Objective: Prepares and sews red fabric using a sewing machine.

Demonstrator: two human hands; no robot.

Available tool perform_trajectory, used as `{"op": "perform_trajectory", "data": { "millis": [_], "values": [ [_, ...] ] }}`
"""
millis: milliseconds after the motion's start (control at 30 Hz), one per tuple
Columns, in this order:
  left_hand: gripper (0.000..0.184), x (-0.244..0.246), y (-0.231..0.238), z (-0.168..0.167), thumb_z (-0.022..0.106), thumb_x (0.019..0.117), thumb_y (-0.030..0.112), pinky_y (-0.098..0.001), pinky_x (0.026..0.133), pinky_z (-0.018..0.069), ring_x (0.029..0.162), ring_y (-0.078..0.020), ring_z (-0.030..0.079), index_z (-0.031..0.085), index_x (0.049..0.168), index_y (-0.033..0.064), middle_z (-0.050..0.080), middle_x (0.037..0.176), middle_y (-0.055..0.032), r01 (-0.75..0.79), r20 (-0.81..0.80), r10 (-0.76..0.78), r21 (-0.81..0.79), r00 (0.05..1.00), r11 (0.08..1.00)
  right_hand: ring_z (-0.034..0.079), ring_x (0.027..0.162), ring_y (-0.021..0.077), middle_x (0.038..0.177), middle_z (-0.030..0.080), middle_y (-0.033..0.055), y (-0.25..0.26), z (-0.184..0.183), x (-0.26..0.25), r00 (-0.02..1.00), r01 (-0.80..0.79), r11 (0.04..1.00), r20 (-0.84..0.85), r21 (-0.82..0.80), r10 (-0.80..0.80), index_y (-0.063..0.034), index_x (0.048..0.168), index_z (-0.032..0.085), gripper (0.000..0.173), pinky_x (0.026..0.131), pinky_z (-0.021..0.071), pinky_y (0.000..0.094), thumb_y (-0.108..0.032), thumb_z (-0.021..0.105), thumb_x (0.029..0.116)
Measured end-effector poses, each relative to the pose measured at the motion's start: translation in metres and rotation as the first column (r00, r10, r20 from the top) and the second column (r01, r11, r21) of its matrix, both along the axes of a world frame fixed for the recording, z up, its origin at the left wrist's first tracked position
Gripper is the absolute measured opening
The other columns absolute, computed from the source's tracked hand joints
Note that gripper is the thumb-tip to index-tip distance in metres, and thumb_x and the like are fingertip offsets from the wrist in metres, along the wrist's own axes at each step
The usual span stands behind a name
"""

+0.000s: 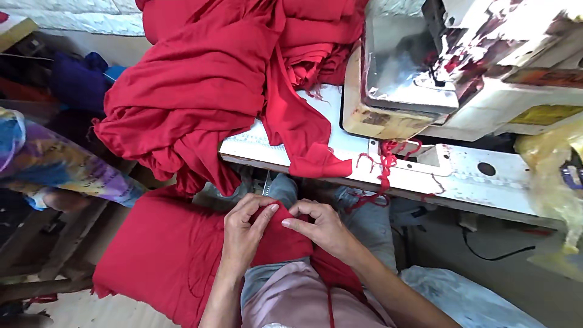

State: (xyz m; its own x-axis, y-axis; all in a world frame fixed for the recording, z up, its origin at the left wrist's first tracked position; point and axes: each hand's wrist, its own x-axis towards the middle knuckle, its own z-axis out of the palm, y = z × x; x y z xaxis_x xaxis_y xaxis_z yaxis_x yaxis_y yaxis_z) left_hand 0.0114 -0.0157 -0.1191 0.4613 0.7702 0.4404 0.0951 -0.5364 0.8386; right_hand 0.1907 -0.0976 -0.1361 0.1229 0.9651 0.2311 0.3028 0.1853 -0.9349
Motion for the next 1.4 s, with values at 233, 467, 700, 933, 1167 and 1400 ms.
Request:
{"op": "perform_trajectory", "data": {
  "millis": [233,467,700,933,1167,1400],
  "values": [
    [0.01,0.003,0.001,0.006,0.07,0.0941,0.011,-0.0199,0.085,0.0564,0.093,-0.0038,0.068,0.077,0.094,0.0034,0.073,0.096,-0.0009,-0.027,0.054,0.025,0.034,0.998,0.999,0.064,0.098,0.0056,0.095,0.073,-0.0013,0.001,0.004,-0.002,0.998,0.007,0.995,0.064,0.097,-0.014,-0.0087,0.093,0.075,0.023,0.095,0.0454,0.0345,-0.029,0.066,0.0982],
    [0.011,0.004,0.009,0.024,0.071,0.095,0.014,-0.0204,0.085,0.0566,0.094,-0.0037,0.068,0.078,0.095,0.0059,0.074,0.097,0.0013,-0.003,0.068,-0.002,0.086,0.998,0.996,0.066,0.086,0.001,0.092,0.071,-0.0015,0.008,0.014,-0.003,0.911,-0.075,0.984,-0.39,0.163,0.134,0.0014,0.102,0.069,0.012,0.081,0.0558,0.0198,-0.007,0.06,0.0991],
    [0.011,0.005,0.015,0.036,0.071,0.0944,0.015,-0.0196,0.083,0.0566,0.092,-0.0031,0.068,0.077,0.094,0.006,0.073,0.096,0.0019,-0.013,0.051,0.007,0.114,0.999,0.993,0.063,0.08,0.0003,0.087,0.068,-0.004,0.015,0.021,-0.002,0.889,-0.027,0.989,-0.449,0.146,0.091,-0.0018,0.1,0.068,0.011,0.074,0.053,0.018,-0.006,0.059,0.0983],
    [0.011,0.01,0.015,0.042,0.071,0.095,0.014,-0.0183,0.081,0.0569,0.089,-0.0022,0.068,0.077,0.094,0.0043,0.074,0.095,0.0009,0.046,0.049,-0.053,0.14,0.997,0.989,0.067,0.086,0.0043,0.09,0.07,-0.0005,0.021,0.022,-0.007,0.89,0.004,0.987,-0.451,0.158,0.069,-0.0012,0.107,0.059,0.014,0.079,0.0553,0.022,-0.003,0.062,0.0942],
    [0.012,0.011,0.015,0.046,0.071,0.0945,0.013,-0.0172,0.082,0.0565,0.09,-0.0019,0.068,0.077,0.094,0.0026,0.074,0.095,-0.0007,0.037,0.027,-0.043,0.2,0.999,0.979,0.062,0.076,0.0001,0.082,0.067,-0.004,0.021,0.02,-0.009,0.894,0.072,0.976,-0.447,0.206,0.028,-0.0031,0.099,0.062,0.008,0.07,0.0517,0.0171,0.001,0.06,0.0915],
    [0.012,0.014,0.014,0.05,0.072,0.0942,0.012,-0.0173,0.083,0.0566,0.091,-0.0026,0.068,0.078,0.095,0.0022,0.073,0.096,-0.0022,0.044,0.034,-0.055,0.255,0.998,0.966,0.065,0.096,0.0023,0.094,0.073,0.0028,0.022,0.015,-0.006,0.955,0.019,0.933,-0.284,0.361,0.091,0.0026,0.092,0.074,0.02,0.089,0.0537,0.0209,0.001,0.055,0.095]
  ]
}}
